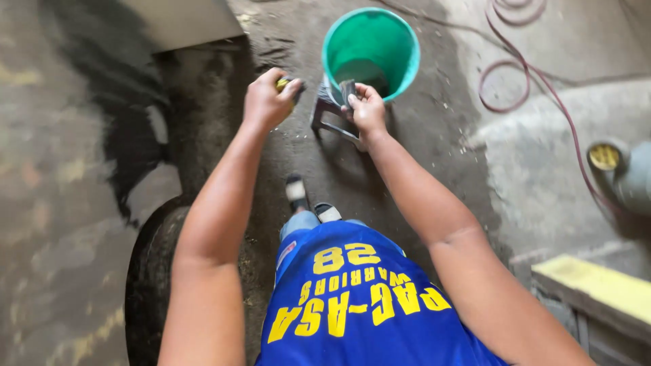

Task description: The person is wet-sanding the exterior body panel of a van using sandpaper and a sponge.

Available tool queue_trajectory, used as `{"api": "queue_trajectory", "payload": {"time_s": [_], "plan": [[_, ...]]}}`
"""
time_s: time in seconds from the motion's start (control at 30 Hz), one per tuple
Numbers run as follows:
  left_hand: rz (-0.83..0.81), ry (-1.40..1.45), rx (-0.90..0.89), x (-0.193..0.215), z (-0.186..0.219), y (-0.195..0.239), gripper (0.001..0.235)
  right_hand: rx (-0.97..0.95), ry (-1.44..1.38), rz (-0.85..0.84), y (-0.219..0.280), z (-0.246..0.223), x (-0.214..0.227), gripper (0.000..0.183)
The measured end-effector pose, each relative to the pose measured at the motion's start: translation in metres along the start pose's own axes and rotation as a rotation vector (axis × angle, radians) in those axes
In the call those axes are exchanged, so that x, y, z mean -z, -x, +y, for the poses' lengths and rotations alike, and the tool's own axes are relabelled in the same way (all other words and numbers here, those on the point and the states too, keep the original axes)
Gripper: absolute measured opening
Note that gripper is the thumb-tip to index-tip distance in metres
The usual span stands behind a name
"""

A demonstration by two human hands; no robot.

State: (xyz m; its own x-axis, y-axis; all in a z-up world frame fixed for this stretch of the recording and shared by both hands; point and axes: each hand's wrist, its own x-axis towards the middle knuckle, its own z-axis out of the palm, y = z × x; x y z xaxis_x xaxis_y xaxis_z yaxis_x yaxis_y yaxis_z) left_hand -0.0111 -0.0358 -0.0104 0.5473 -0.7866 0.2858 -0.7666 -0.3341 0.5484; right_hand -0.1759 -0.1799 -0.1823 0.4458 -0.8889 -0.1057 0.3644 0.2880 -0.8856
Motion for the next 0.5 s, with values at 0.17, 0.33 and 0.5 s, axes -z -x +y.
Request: {"api": "queue_trajectory", "payload": {"time_s": [0.17, 0.33, 0.5], "plan": [[-0.204, 0.273, 0.018, -0.124, 0.028, -0.08, 0.03, -0.121, 0.024, 0.223, -0.047, -0.012, 0.044, 0.027], [-0.251, 0.464, 0.017, -0.213, 0.005, -0.14, 0.023, -0.218, 0.086, 0.427, -0.089, -0.017, 0.061, 0.025], [-0.32, 0.4, 0.039, -0.258, -0.001, -0.178, 0.023, -0.247, 0.103, 0.403, -0.147, -0.009, 0.075, 0.027]]}}
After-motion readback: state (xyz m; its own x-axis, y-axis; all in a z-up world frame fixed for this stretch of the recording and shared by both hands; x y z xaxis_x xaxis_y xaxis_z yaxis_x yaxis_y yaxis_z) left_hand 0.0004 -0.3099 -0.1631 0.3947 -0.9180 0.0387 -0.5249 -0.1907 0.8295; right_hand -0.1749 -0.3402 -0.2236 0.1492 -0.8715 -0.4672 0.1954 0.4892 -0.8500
